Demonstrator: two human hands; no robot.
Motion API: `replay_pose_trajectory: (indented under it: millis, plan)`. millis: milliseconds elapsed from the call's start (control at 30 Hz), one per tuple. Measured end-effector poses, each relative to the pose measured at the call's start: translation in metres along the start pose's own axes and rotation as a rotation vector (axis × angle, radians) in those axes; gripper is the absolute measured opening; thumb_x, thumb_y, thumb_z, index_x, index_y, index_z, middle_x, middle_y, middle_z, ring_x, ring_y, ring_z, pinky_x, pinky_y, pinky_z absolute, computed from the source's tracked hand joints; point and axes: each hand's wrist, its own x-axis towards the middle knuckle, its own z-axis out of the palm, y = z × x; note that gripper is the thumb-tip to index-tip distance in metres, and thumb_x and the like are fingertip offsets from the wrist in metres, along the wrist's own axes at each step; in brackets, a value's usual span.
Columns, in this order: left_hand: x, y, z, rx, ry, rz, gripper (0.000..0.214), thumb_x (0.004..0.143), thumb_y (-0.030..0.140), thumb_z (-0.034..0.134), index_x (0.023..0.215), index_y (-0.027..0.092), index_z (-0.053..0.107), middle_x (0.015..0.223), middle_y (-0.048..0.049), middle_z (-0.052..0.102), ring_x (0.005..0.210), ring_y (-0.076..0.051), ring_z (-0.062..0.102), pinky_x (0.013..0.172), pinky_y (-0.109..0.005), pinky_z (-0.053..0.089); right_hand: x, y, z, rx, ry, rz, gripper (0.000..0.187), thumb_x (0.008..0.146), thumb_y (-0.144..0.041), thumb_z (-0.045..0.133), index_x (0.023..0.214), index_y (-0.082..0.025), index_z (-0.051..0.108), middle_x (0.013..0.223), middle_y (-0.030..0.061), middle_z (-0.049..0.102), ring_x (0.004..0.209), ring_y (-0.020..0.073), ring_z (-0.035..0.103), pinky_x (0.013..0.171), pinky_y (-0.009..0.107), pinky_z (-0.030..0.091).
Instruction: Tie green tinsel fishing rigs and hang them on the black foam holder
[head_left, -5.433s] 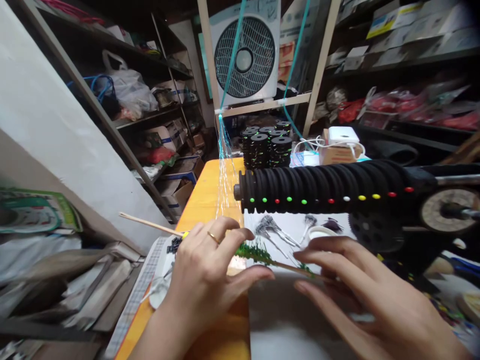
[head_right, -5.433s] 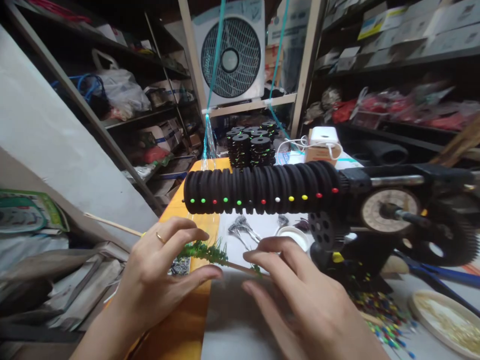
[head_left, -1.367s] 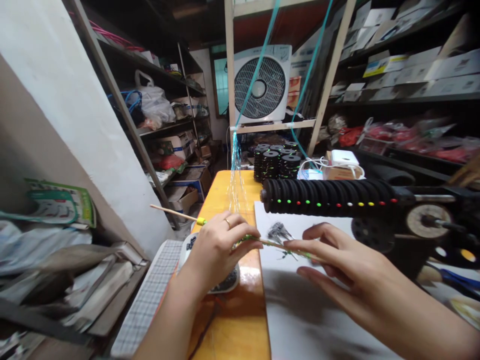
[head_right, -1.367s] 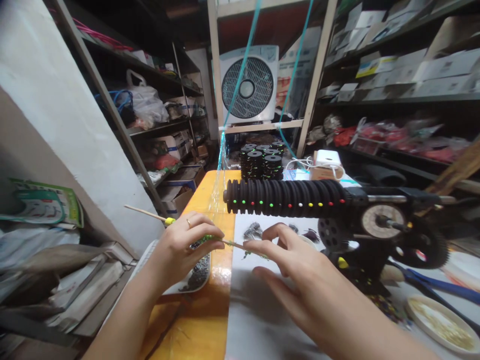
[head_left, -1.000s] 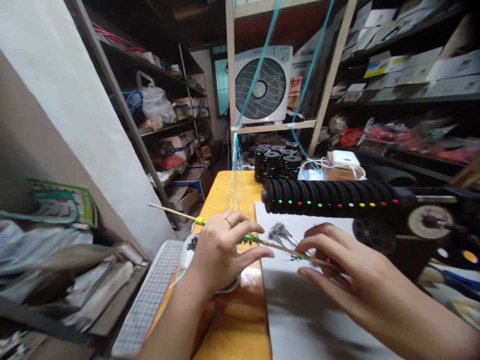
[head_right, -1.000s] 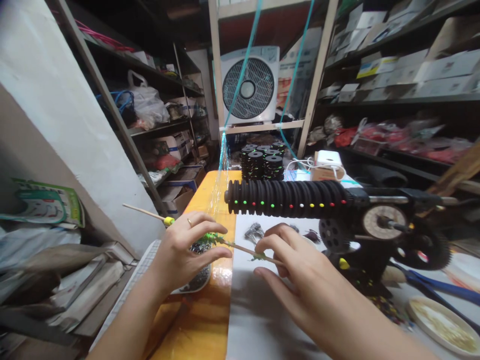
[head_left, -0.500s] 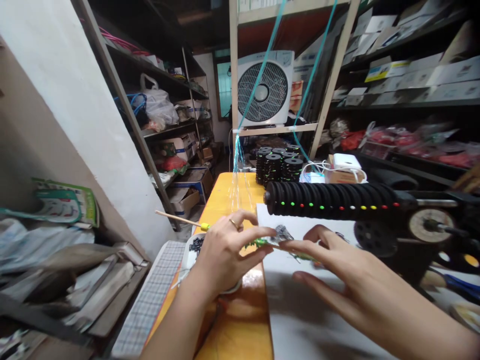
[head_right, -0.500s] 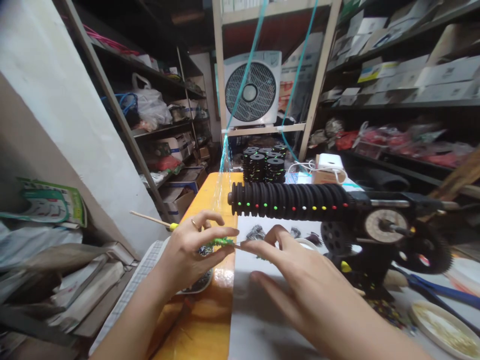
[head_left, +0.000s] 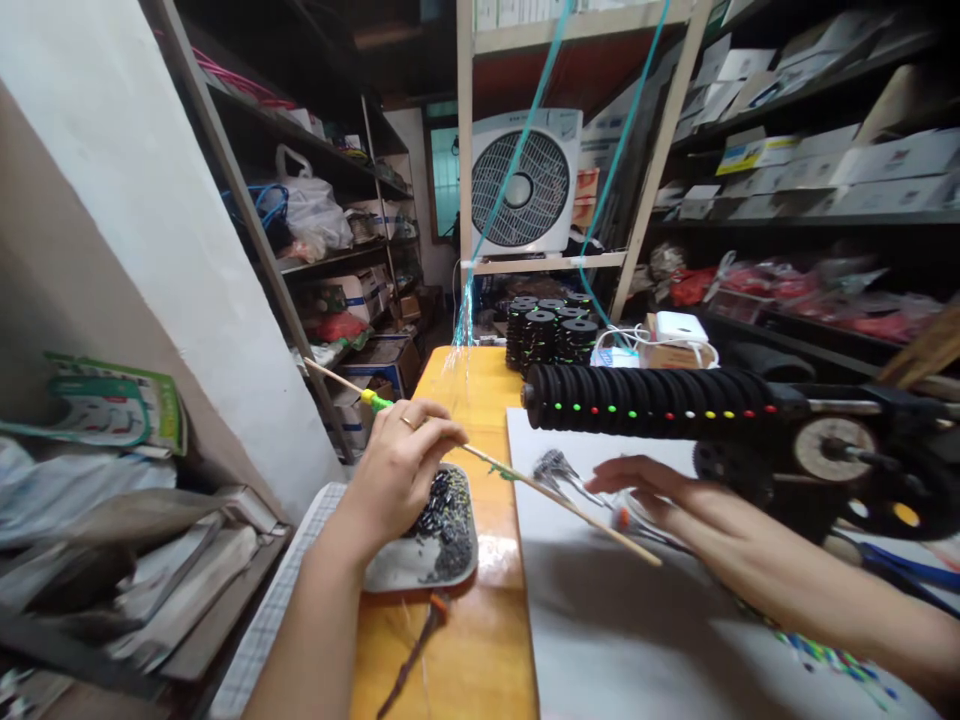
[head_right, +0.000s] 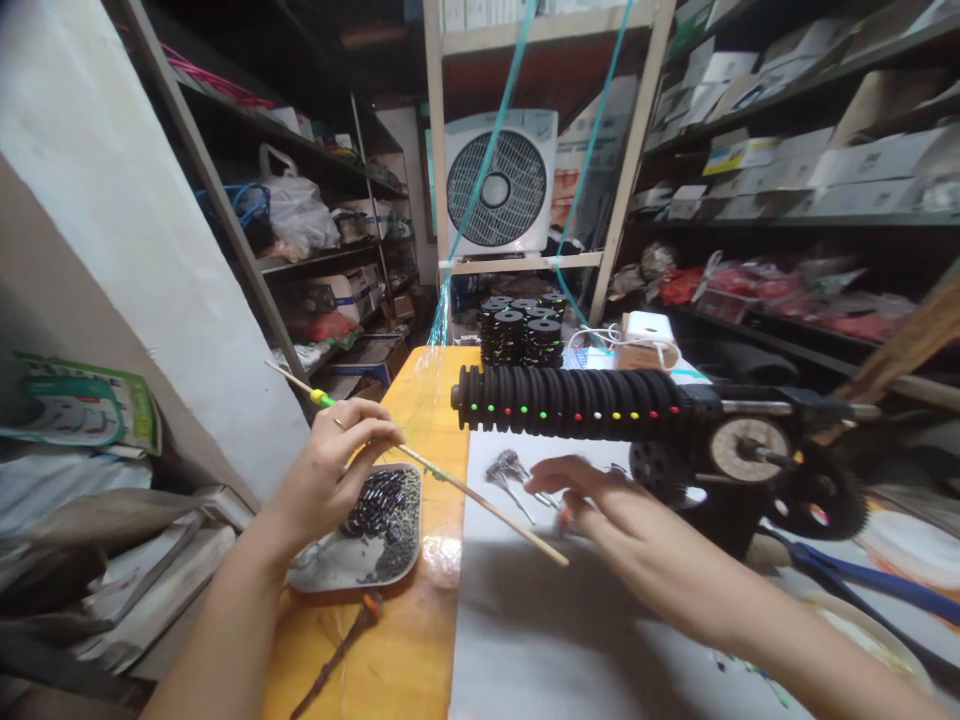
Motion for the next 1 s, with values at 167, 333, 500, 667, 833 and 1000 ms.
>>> replay_pose_trajectory:
  millis: [167,333,500,667,833,1000]
  plan:
    - [-0.001,0.000,0.007,-0.021,-0.036,-0.011,0.018,0.100,0.010,0.045,0.105,0.023,0.056,0.108,0.0007,0.054,0.105,-0.013,0.045,0.094,-0.033,0.031,0.027,-0.030,0.017,-0.083,-0.134,-0.011,0.032,0.095,-0.028,0.054,0.125,-0.023,0.064,0.111,0.0129,0.057,0.100,0.0242,0.058,0.089,0.035,0.050]
    - [0.003,0.009,0.014,-0.047,-0.083,-0.018,0.016,0.101,0.012,0.044,0.103,0.022,0.057,0.108,0.0001,0.055,0.102,-0.014,0.045,0.093,-0.034,0.031,0.042,-0.019,0.021,-0.173,-0.375,0.194,0.048,0.096,-0.012,0.031,0.135,-0.015,0.059,0.126,0.0185,0.047,0.110,0.0307,0.053,0.098,0.048,0.042]
    - [0.006,0.020,0.019,-0.041,-0.074,0.042,0.019,0.099,0.009,0.044,0.102,0.019,0.060,0.108,-0.0034,0.056,0.099,-0.016,0.045,0.090,-0.034,0.031,0.035,-0.015,0.003,0.389,-0.232,0.228,0.057,0.102,-0.062,0.027,0.132,-0.023,0.056,0.117,0.0074,0.059,0.108,0.0231,0.056,0.099,0.043,0.042]
    - [0.008,0.030,0.027,-0.007,-0.070,0.074,0.018,0.100,0.013,0.044,0.102,0.018,0.061,0.104,-0.0033,0.058,0.096,-0.017,0.046,0.090,-0.034,0.031,0.041,-0.053,-0.005,0.424,-0.295,0.104,0.052,0.099,-0.052,0.042,0.132,-0.014,0.053,0.076,0.0007,0.062,0.068,0.0147,0.057,0.065,0.028,0.043]
    - [0.009,0.036,0.032,-0.041,-0.066,0.093,0.018,0.102,0.017,0.043,0.103,0.017,0.060,0.102,-0.0029,0.058,0.095,-0.017,0.046,0.089,-0.033,0.031,0.052,-0.065,0.009,0.361,-0.201,0.121,0.042,0.098,-0.042,0.049,0.132,-0.019,0.053,0.066,-0.0034,0.058,0.059,0.0133,0.054,0.058,0.026,0.038]
    - [0.009,0.038,0.035,-0.015,-0.068,0.126,0.016,0.100,0.012,0.043,0.104,0.018,0.058,0.102,-0.0024,0.057,0.093,-0.017,0.045,0.089,-0.034,0.030,0.052,-0.062,0.015,0.302,-0.135,0.147,0.031,0.100,-0.045,0.044,0.097,-0.020,0.061,0.064,-0.0020,0.057,0.056,0.0131,0.051,0.058,0.028,0.038]
